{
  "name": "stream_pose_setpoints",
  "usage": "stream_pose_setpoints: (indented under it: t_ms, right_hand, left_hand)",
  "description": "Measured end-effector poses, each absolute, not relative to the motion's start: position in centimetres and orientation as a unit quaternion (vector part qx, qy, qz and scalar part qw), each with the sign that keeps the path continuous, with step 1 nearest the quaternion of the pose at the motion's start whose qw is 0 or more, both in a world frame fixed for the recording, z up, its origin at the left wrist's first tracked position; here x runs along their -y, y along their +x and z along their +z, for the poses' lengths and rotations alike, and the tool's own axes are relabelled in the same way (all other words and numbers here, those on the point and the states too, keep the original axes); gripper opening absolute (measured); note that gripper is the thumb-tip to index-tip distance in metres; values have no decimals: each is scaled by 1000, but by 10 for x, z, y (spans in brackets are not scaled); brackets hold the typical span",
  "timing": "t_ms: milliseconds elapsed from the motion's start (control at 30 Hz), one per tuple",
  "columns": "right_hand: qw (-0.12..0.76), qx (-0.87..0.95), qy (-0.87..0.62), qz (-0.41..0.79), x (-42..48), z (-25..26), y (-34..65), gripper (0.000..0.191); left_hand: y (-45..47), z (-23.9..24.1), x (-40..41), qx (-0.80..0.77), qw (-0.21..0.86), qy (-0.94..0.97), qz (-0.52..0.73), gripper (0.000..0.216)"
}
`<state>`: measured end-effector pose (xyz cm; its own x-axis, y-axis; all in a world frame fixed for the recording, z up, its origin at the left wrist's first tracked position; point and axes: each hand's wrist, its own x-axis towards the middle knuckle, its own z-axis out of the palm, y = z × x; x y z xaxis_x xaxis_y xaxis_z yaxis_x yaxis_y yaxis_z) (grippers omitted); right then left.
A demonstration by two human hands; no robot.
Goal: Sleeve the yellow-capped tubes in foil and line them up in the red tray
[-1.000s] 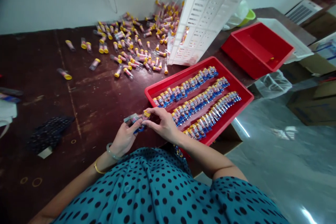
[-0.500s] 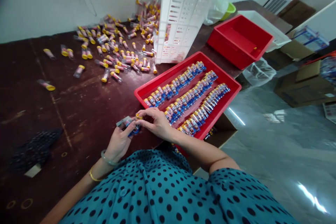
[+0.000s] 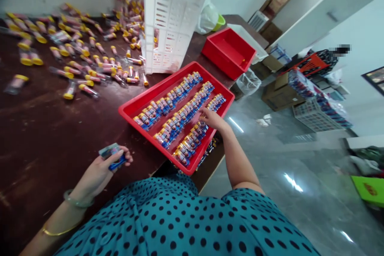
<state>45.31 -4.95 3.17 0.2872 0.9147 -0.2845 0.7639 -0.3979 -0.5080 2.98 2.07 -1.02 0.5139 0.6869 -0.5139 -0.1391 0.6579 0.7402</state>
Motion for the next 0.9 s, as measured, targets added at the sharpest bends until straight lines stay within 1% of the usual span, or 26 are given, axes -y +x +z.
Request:
stream_pose_setpoints:
  t_ms: [33, 100, 200, 300, 367, 433, 500, 533, 633, 767, 833, 900]
  right_hand:
    - [101, 529, -794, 284, 57, 27, 456, 38]
    - [79, 528, -796, 287, 66, 22, 456, 39]
    - [109, 541, -798, 240, 53, 24, 446, 42]
    - [182, 596, -746, 233, -2, 31, 414, 38]
    - [239, 652, -670, 262, -57, 35, 366, 33]
    - [258, 702, -601, 281, -115, 38, 300, 28]
    - [193, 732, -584, 294, -169, 38, 230, 20]
    - [183, 733, -588, 289, -192, 36, 199, 18]
    - [179, 722, -609, 276, -240, 26, 141, 21]
    - [187, 710, -603, 313, -250, 17, 132, 22]
    - [189, 708, -584, 350, -233, 15, 138, 21]
    - [194, 703, -545, 414, -205, 14, 141, 15]
  left_hand:
    - [29, -11, -21, -428, 804, 327, 251, 28]
    - [28, -11, -22, -436, 800, 330, 249, 33]
    - [24, -9, -20, -439, 797, 320, 264, 35]
    - [16, -15, -19, -446, 785, 317, 289, 32]
    - [12, -23, -23, -470, 765, 310, 314, 38]
    - [8, -29, -29, -489, 745, 302, 340, 44]
    - [4, -31, -35, -493, 735, 287, 366, 45]
    - [1, -30, -37, -492, 734, 275, 379, 45]
    - [-10, -22, -43, -489, 729, 238, 415, 38]
    - [-36, -14, -49, -510, 681, 243, 467, 32]
    - [-46, -16, -51, -526, 653, 251, 484, 31]
    - [-49, -19, -53, -536, 635, 246, 499, 31]
